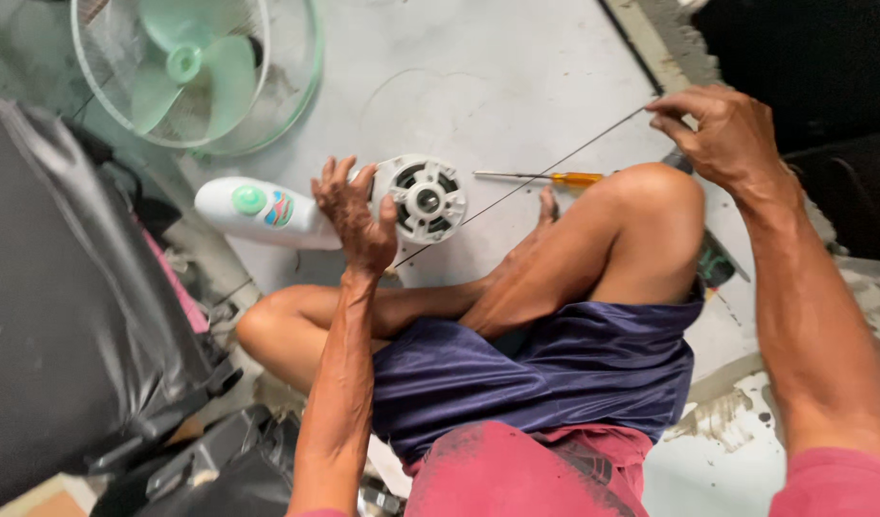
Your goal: The person sits on the floor and disassembles a white electric fan using a screwdriver. They remove the front grille and the fan blades, then proceed to unscrew and remove the rear housing to access the motor components.
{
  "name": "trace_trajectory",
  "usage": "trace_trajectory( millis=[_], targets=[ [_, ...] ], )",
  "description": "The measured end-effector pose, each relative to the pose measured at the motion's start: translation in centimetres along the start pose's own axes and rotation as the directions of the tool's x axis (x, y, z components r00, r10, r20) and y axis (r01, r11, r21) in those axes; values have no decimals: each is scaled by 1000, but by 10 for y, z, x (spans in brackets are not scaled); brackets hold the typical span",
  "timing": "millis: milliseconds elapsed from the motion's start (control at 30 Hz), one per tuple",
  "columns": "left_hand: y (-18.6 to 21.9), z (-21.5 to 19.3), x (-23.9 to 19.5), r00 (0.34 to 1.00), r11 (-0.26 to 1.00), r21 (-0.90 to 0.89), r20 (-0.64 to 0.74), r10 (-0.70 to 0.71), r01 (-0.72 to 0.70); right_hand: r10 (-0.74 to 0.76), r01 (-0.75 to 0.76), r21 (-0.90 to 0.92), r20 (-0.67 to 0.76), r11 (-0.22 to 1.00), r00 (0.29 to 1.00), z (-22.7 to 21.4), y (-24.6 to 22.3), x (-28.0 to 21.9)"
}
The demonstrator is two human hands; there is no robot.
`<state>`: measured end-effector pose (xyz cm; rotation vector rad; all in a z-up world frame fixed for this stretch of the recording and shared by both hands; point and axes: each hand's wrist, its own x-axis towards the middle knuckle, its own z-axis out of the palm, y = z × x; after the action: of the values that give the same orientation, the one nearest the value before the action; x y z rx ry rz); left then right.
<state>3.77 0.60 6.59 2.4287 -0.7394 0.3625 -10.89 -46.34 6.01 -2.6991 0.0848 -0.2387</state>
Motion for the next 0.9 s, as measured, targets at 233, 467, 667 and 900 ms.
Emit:
trace_trajectory(
  millis=[233, 467, 667, 900],
  targets=[
    [0, -1, 1, 1000, 999, 50, 1, -2, 2, -400, 457, -260, 243, 851, 884, 95, 29, 14],
    [5, -3, 2, 999, 1000, 27, -49, 3, -2, -280, 491, -285, 547, 823, 788, 122, 18, 18],
    [5, -2, 2, 999, 1000, 14, -33, -12, 12, -357, 425, -175, 319, 888, 878, 98, 12, 27],
    [7, -3, 4, 999, 1000, 8, -42, -9, 9, -109, 27, 452, 157, 892, 982, 34, 38, 53]
  ],
)
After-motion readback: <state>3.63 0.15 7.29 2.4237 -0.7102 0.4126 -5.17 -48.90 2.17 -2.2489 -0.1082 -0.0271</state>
